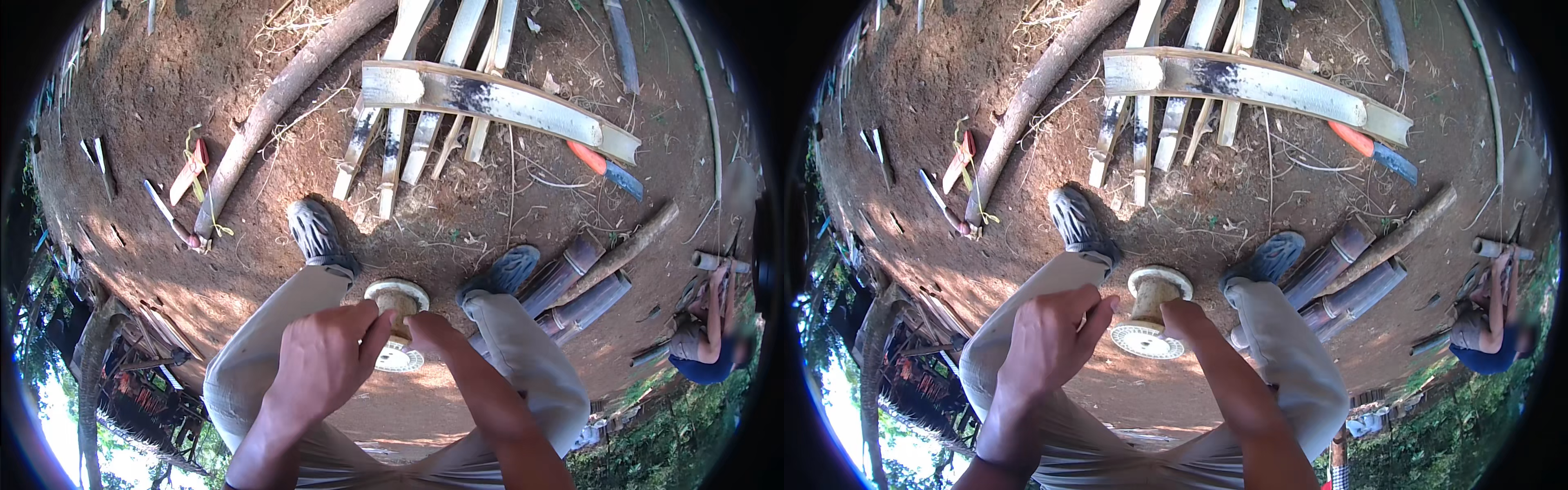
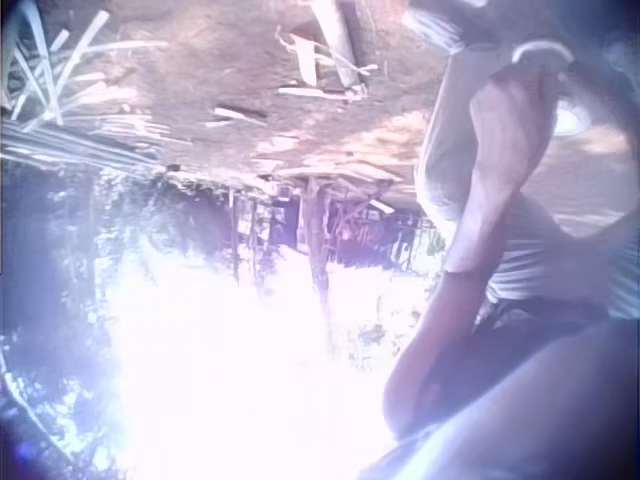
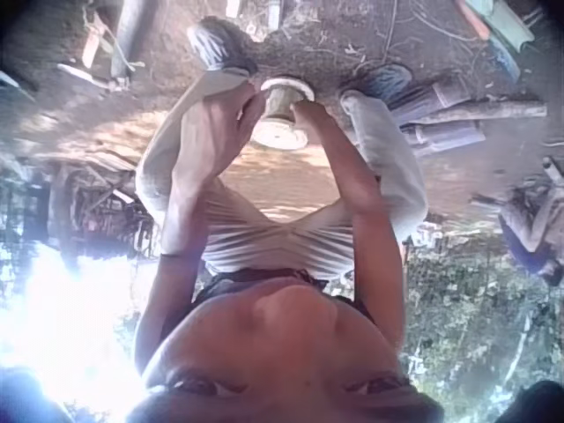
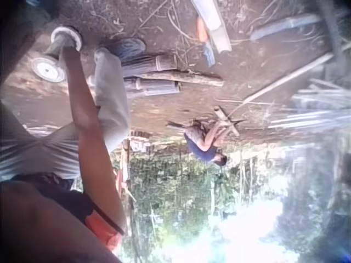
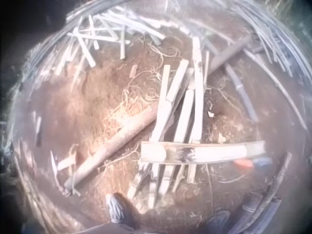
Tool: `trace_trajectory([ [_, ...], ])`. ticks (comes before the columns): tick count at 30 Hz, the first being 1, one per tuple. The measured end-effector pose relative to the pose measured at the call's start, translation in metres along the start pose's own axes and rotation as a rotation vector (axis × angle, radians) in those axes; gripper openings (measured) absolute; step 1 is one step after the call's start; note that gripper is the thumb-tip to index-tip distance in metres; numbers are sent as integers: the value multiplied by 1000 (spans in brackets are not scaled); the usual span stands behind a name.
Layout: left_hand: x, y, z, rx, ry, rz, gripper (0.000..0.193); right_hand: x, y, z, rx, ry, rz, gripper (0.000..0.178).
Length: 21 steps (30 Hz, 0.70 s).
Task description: The person uses a machete and a wooden mallet to split bamboo poles into smaller strips. They repeatedly position the machete against the bamboo and strike the back of the blade with the mallet to drive it through the material, separating the pole into sections.
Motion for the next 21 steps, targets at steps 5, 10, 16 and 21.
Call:
trace_trajectory([
  [5,3,-23,6,180,37,-166,21,-69,14,288,169,-1417,374,30],
  [10,-8,-33,23,291,-167,-247,23,-83,26,383,-554,-1319,166,93],
  [16,-49,-43,20,375,-312,-363,29,-93,17,381,-525,-1303,198,68],
  [21,-60,-46,48,316,-549,-285,33,-182,46,344,-513,-1617,303,57],
])
Point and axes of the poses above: each hand's wrist, its own x-axis towards the middle knuckle, its own z-axis out of the back of the hand, y = z × x, the point moved 10 cm from there along x, towards the middle knuckle, and after that the axes turned 2 degrees about x, right-handed, at the moved point
